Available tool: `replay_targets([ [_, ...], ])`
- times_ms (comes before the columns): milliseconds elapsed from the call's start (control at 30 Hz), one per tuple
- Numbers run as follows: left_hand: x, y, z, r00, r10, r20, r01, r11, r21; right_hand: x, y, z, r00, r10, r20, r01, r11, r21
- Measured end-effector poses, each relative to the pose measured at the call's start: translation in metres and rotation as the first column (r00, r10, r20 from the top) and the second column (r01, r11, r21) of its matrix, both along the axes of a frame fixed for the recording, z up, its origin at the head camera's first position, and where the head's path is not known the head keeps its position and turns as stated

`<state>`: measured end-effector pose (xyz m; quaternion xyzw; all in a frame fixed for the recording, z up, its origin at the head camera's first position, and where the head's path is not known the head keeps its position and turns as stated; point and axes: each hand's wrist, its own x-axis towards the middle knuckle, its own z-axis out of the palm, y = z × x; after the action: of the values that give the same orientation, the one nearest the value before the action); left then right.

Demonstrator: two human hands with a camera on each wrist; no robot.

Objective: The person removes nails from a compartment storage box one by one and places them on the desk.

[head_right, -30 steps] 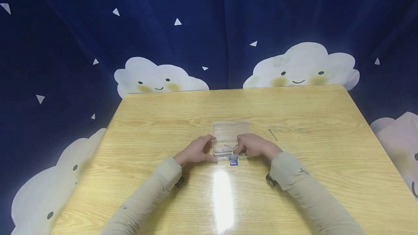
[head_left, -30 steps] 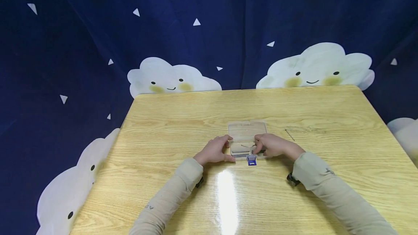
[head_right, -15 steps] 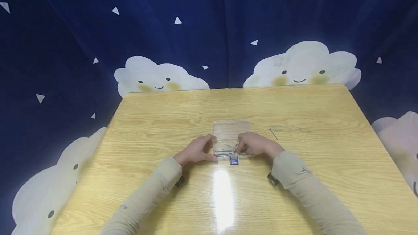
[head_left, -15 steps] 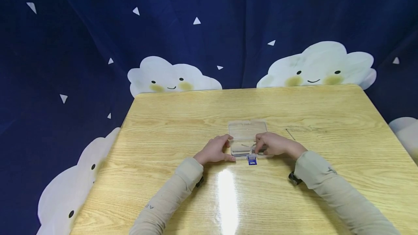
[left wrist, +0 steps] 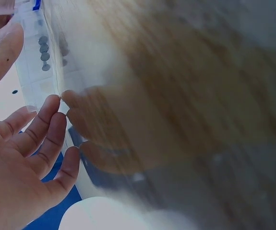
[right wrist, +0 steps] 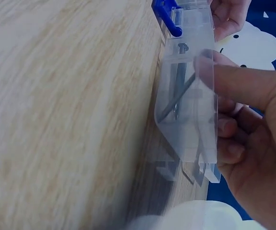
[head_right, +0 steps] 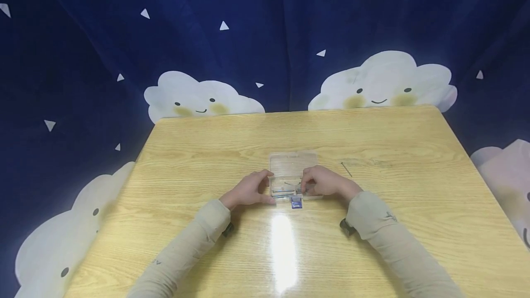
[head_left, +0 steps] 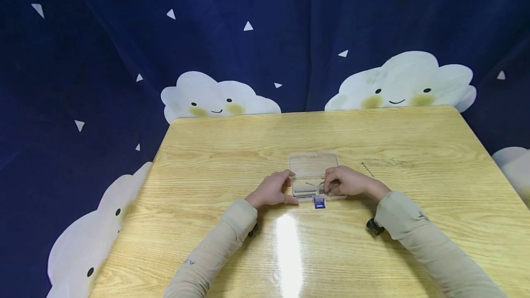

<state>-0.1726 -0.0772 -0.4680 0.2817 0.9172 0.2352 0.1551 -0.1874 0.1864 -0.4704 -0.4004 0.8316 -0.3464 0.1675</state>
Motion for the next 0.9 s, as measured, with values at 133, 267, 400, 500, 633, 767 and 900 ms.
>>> replay_targets([
  [133, 0.0003, -0.0006, -0.0002, 1.0, -0.003, -0.004, 0.003, 1.0, 0.003, 0.0002, -0.0006, 0.0008, 0.999, -0.014, 0.04, 0.015, 0.999, -0.037],
  [267, 0.0001, -0.0008, -0.0005, 1.0, -0.006, -0.005, 0.006, 1.0, 0.002, 0.0004, -0.0003, 0.0028, 0.998, -0.023, 0.063, 0.027, 0.998, -0.065],
  [400, -0.0004, -0.0007, -0.001, 1.0, -0.009, -0.005, 0.009, 1.0, 0.004, 0.0003, 0.0006, 0.0039, 0.997, -0.033, 0.072, 0.04, 0.994, -0.098],
  [500, -0.0008, -0.0006, -0.0017, 1.0, -0.011, -0.004, 0.011, 1.0, 0.006, 0.0, 0.0012, 0.0045, 0.995, -0.036, 0.09, 0.047, 0.99, -0.132],
  [633, -0.0011, -0.0009, -0.002, 1.0, -0.011, -0.006, 0.011, 1.0, 0.005, -0.0001, 0.0012, 0.0051, 0.992, -0.052, 0.119, 0.07, 0.987, -0.146],
  [767, -0.0011, -0.0008, -0.0014, 1.0, -0.01, -0.008, 0.01, 1.0, -0.001, -0.0009, 0.0016, 0.0042, 0.985, -0.086, 0.15, 0.107, 0.985, -0.137],
  [900, -0.0008, -0.0005, -0.0011, 1.0, -0.01, -0.008, 0.01, 1.0, -0.008, -0.002, 0.0025, 0.0022, 0.982, -0.094, 0.164, 0.12, 0.98, -0.159],
])
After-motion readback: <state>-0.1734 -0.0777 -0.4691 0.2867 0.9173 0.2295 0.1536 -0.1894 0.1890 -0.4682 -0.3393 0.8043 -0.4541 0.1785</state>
